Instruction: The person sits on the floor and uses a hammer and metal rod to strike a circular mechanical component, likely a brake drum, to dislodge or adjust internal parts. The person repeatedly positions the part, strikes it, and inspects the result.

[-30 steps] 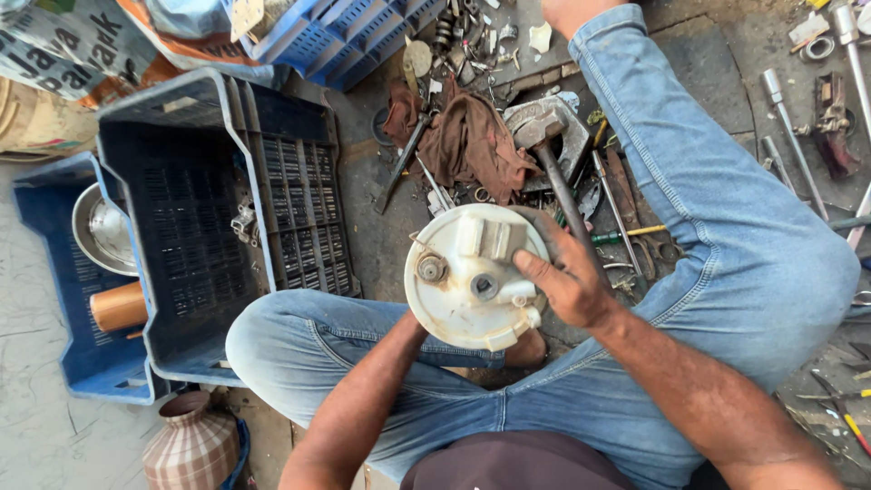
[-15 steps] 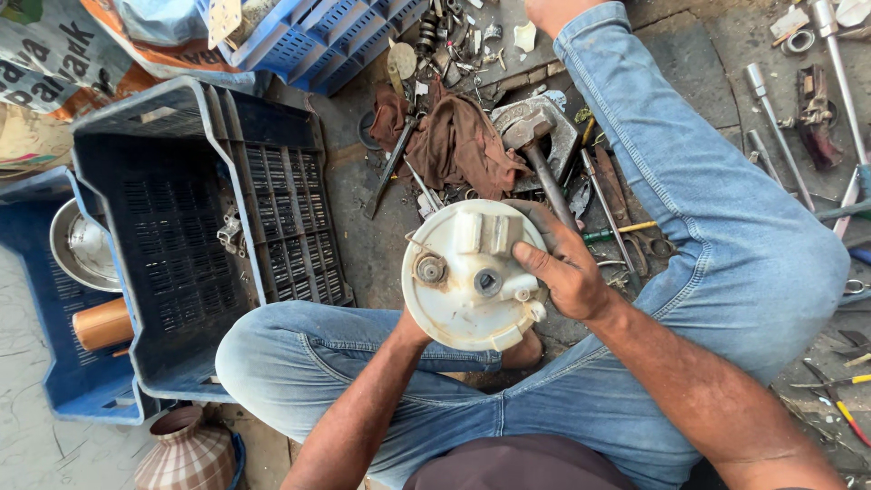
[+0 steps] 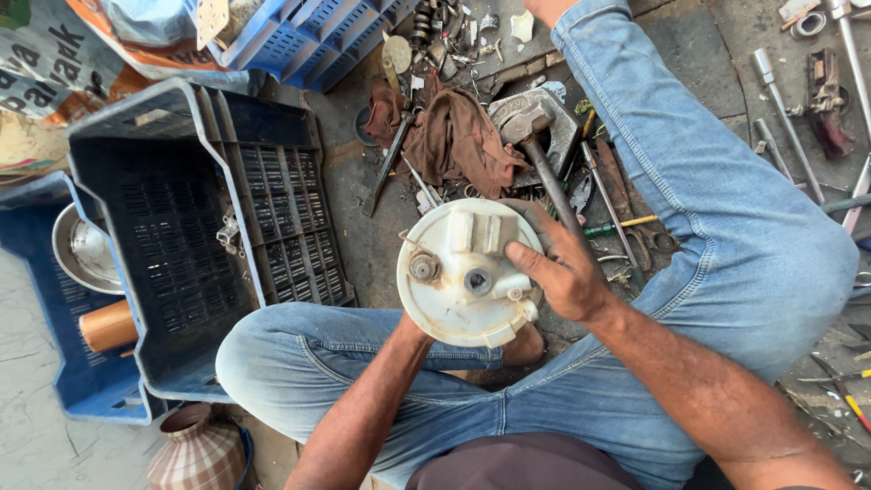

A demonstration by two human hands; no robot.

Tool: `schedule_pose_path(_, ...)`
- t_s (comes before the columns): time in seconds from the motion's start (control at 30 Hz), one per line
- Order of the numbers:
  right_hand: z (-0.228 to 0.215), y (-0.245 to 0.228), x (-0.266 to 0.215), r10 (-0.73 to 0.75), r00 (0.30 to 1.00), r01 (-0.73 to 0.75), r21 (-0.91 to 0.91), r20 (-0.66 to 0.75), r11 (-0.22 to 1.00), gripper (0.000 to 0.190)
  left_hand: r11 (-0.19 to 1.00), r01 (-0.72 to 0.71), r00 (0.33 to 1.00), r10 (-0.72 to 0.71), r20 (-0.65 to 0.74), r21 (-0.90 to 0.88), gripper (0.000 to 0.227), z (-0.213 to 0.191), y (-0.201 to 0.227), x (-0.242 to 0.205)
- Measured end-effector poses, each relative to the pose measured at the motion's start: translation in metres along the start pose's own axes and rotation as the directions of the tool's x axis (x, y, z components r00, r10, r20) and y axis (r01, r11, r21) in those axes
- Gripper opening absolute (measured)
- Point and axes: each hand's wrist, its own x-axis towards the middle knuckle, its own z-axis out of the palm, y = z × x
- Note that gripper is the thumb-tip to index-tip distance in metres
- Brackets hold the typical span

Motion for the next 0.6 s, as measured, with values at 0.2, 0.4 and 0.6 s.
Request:
schedule_pose_path(0.2,-0.001,0.002,0.0,-0.029,1.0,0.028,0.061,0.006,0.998,0.054,0.999,-0.017,0.997,0.019,-0.076,0.029,0.059,-0.01,-0.003,0.008)
schedule_pose_path(0.4,0.006,0.01,0.004,0.139,0.99,-0.129,0.214,-0.033,0.968,0.055,0.998,0.005,0.966,0.012,-0.258,0.065,0.056,-0.014,-0.002,0.007)
schedule_pose_path(0.6,0.028,0.044,0.015,0.407,0.896,-0.299,0.437,-0.179,0.848,0.056,0.983,0.055,0.878,-0.131,-0.461,-0.176,0.05,-0.012,0.006,0.024)
